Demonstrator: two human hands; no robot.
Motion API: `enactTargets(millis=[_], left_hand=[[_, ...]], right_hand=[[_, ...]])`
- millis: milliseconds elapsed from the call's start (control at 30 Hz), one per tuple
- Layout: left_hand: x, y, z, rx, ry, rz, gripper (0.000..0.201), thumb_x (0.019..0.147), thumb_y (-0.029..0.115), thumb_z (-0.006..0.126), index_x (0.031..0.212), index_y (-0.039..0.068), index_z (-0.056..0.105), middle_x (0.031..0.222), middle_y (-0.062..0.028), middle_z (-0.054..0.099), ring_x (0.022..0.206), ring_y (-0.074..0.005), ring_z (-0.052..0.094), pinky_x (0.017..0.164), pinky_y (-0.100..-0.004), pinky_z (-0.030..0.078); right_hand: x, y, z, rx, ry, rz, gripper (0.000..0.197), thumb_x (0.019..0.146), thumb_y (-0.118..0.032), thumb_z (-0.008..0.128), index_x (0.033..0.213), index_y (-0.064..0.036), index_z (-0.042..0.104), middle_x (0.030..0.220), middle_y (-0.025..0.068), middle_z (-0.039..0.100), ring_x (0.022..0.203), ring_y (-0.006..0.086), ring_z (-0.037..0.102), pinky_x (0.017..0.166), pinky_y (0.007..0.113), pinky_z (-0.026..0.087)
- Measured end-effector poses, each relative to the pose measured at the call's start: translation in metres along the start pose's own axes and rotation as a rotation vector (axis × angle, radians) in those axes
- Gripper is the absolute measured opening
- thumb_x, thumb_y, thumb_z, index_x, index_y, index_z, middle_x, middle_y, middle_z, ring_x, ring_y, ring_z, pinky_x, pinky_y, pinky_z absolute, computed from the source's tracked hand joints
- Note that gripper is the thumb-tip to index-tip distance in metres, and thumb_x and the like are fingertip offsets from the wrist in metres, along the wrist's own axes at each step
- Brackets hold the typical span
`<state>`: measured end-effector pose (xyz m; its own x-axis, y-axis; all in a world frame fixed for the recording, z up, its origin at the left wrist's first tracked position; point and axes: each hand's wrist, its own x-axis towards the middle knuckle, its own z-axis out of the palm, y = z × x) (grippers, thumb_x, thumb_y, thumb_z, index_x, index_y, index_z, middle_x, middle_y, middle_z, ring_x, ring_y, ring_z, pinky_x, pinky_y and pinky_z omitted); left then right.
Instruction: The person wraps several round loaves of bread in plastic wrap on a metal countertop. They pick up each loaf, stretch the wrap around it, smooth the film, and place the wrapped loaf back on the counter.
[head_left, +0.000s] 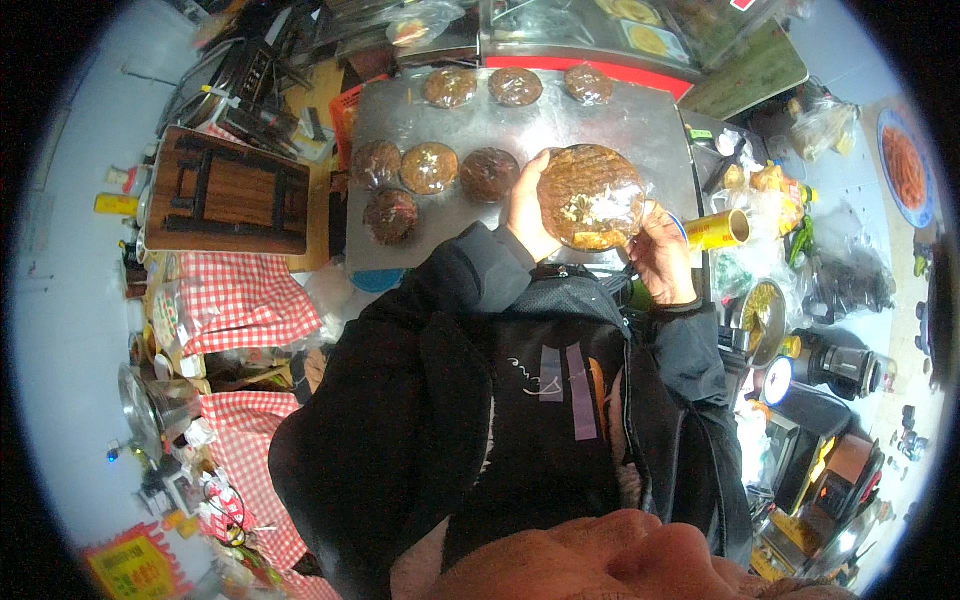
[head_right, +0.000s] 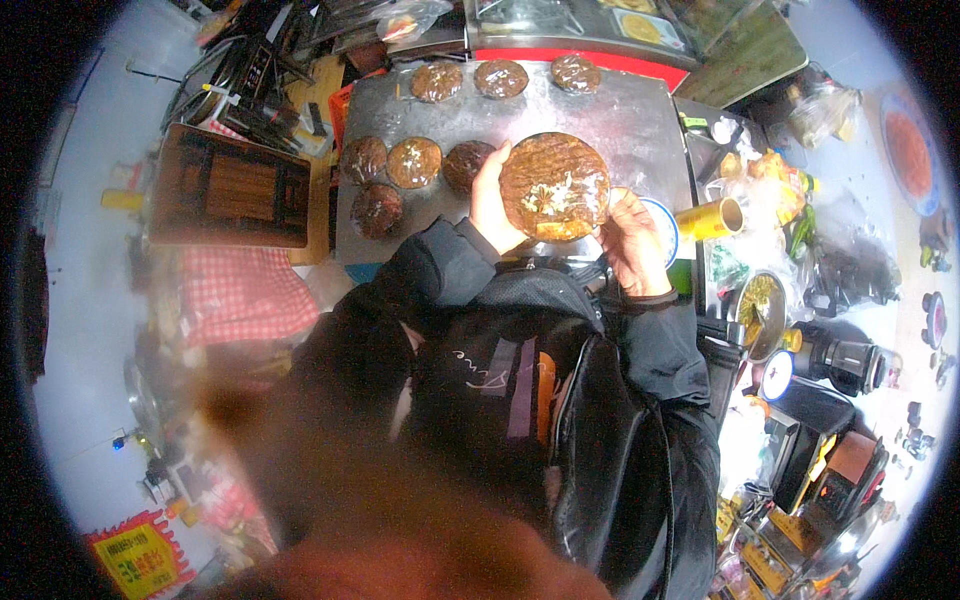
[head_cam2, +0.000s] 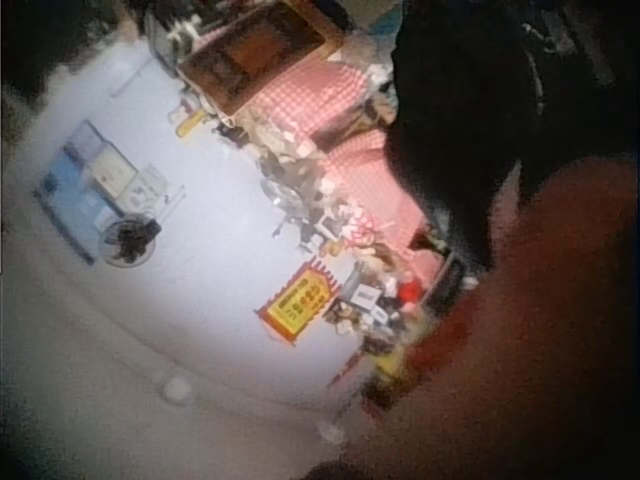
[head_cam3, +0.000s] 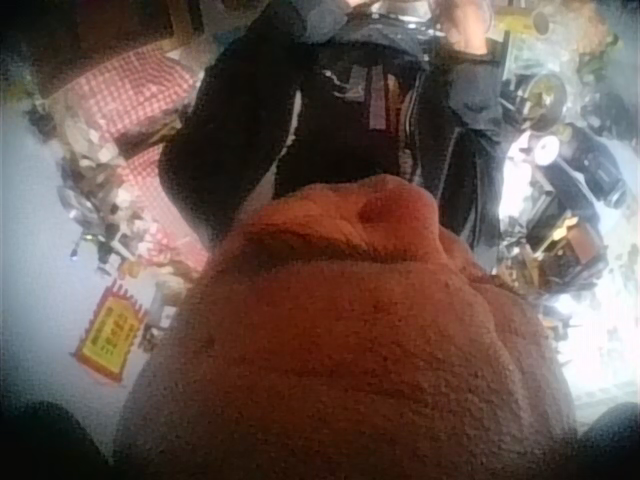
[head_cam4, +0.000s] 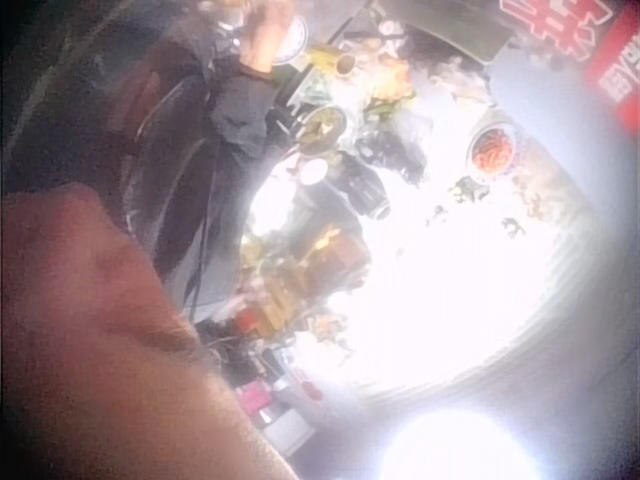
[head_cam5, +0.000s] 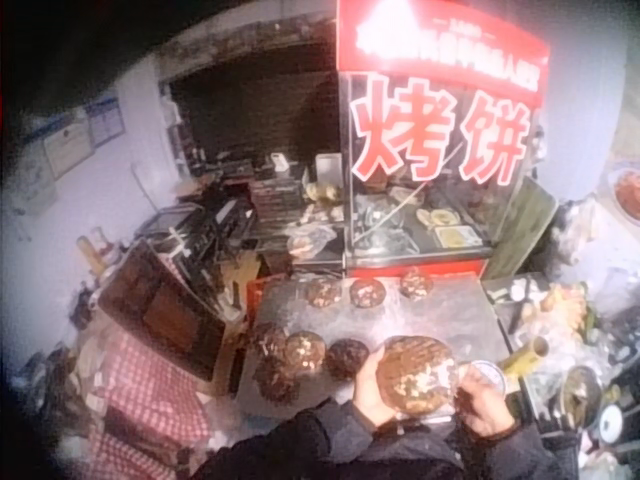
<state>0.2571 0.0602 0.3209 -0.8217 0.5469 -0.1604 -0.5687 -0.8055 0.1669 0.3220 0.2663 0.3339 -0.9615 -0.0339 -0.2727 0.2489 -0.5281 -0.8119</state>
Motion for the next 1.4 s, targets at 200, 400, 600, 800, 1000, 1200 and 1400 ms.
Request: enactTargets(millis=[200,400,600,800,1000,1200,1400], left_hand=[[0.004,0.0,-0.001,0.032,-0.009,0.031,0.051,0.103,0.042,0.044,0.13,0.0,0.055,0.128,-0.0182,0.064,0.117,-0.0329,0.063,0.104,-0.0492,0.049],[0.006,-0.002,0.0,0.067,0.002,0.018,0.059,0.101,0.047,0.04,0.134,-0.001,0.055,0.132,-0.0195,0.062,0.121,-0.0341,0.061,0.107,-0.0505,0.046],[0.006,-0.002,0.003,0.032,0.007,0.002,0.06,0.101,0.048,0.04,0.135,0.0,0.055,0.133,-0.0191,0.062,0.122,-0.0348,0.06,0.107,-0.0518,0.046],[0.004,0.002,0.011,-0.005,-0.01,-0.012,0.059,0.102,0.048,0.039,0.134,0.0,0.054,0.132,-0.0186,0.062,0.123,-0.0333,0.06,0.107,-0.0516,0.045],[0.01,-0.002,0.017,0.03,-0.048,-0.012,0.059,0.102,0.047,0.039,0.134,0.0,0.055,0.133,-0.0183,0.063,0.123,-0.0334,0.06,0.107,-0.0503,0.046],[0.011,-0.006,0.021,0.026,-0.051,0.01,0.058,0.102,0.045,0.039,0.133,0.0,0.056,0.131,-0.0178,0.064,0.121,-0.0325,0.061,0.107,-0.0483,0.046],[0.01,-0.008,0.024,0.01,-0.042,0.015,0.057,0.102,0.045,0.038,0.133,0.001,0.057,0.131,-0.0166,0.064,0.12,-0.033,0.061,0.107,-0.0484,0.047]], right_hand=[[0.001,0.012,0.006,0.206,0.068,0.047,0.035,0.101,-0.025,0.062,0.128,-0.0039,0.058,0.125,0.0071,0.066,0.113,0.0198,0.063,0.096,0.036,0.053],[-0.002,0.016,0.014,0.175,0.076,-0.042,0.04,0.103,-0.026,0.057,0.134,-0.0015,0.053,0.135,0.0106,0.06,0.124,0.0245,0.057,0.109,0.041,0.045],[0.015,0.037,0.001,0.032,0.07,-0.227,0.033,0.104,-0.021,0.056,0.13,-0.0011,0.055,0.128,0.0101,0.063,0.118,0.022,0.06,0.102,0.037,0.049],[0.01,0.001,-0.003,-0.28,0.227,-0.412,0.027,0.103,-0.011,0.055,0.127,-0.0005,0.056,0.126,0.0106,0.063,0.117,0.0199,0.061,0.101,0.033,0.047],[0.004,-0.021,0.049,-0.362,0.006,-0.589,0.068,0.108,-0.046,0.034,0.155,0.0031,0.027,0.157,0.022,0.035,0.148,0.0315,0.031,0.123,0.043,0.017],[0.001,-0.022,0.068,-0.254,-0.001,-0.448,0.074,0.107,-0.053,0.032,0.154,0.0037,0.03,0.154,0.0193,0.041,0.142,0.0274,0.038,0.121,0.039,0.025],[0.009,-0.013,0.062,0.05,0.099,-0.188,0.072,0.107,-0.054,0.03,0.151,0.0022,0.036,0.15,0.0162,0.047,0.138,0.028,0.045,0.117,0.042,0.033]])
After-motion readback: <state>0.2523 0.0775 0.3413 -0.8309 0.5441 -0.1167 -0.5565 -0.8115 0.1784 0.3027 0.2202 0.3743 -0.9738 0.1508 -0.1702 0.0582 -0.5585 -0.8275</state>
